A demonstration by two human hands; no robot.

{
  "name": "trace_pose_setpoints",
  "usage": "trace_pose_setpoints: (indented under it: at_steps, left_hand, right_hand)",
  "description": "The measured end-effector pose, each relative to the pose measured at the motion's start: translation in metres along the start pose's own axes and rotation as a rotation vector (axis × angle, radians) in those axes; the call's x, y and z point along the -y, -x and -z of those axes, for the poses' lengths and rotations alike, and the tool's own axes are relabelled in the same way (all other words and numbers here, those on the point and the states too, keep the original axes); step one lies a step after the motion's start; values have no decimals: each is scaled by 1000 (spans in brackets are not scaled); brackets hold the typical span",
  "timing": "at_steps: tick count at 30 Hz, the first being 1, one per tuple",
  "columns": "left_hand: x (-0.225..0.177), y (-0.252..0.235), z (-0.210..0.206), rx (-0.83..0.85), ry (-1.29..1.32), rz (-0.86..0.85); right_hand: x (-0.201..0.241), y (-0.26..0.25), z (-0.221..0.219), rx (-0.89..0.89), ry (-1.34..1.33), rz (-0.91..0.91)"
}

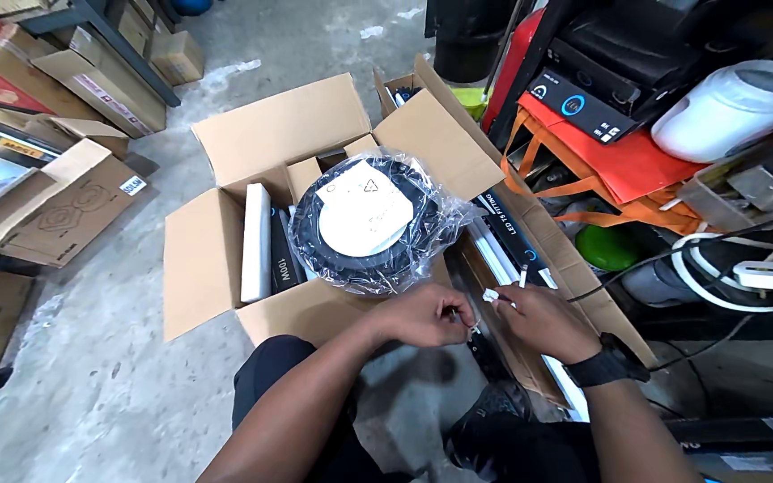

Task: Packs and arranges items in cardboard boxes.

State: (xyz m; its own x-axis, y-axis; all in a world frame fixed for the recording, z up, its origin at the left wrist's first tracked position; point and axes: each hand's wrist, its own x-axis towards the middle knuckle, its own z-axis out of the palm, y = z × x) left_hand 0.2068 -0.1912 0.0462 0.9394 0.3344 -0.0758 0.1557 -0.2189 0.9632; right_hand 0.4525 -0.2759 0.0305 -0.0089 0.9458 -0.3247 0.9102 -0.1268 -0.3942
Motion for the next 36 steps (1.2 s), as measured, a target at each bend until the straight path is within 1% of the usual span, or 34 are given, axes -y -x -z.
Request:
trace_pose_setpoints:
  at_steps: [2, 6, 11, 14, 17, 20, 21, 23, 26, 28, 30, 33, 36]
  left_hand:
    - [-4, 1, 0, 5, 23, -15]
    - [-8, 8, 6, 0, 15, -125]
    - [-10, 17, 19, 5, 129, -258]
    - [-12, 24, 32, -59, 210, -308]
    - [-13, 33, 49, -144, 214, -340]
    - [-12, 42, 59, -234, 222, -392]
    - [-14, 44, 60, -268, 205, -400]
    - [-18, 49, 53, -369, 96, -367]
    - [-14, 39, 17, -538, -56, -201]
    - [-7, 26, -6, -621, -99, -95]
    - [-4, 15, -17, -694, -76, -31]
    - [-2, 7, -20, -713, -15, 4]
    - [-2, 4, -18, -675, 95, 10]
  right_hand:
    - [1, -3, 0, 20, 9, -19]
    - [10, -3, 4, 17, -5, -85]
    - [7, -3, 1, -5, -13, -50]
    - [8, -2, -1, -30, -45, 12]
    - [15, -3, -5, -75, -74, 79]
    - [30, 0, -6, -19, -58, 119]
    - [32, -1, -9, -32, -54, 148]
    - [35, -3, -18, -138, -59, 218]
    - [43, 2, -23, -343, -48, 315]
    - [51, 6, -21, -401, -45, 355]
    - [58, 5, -19, -455, -9, 406]
    - [65, 1, -25, -516, 66, 487]
    - [70, -2, -27, -480, 123, 529]
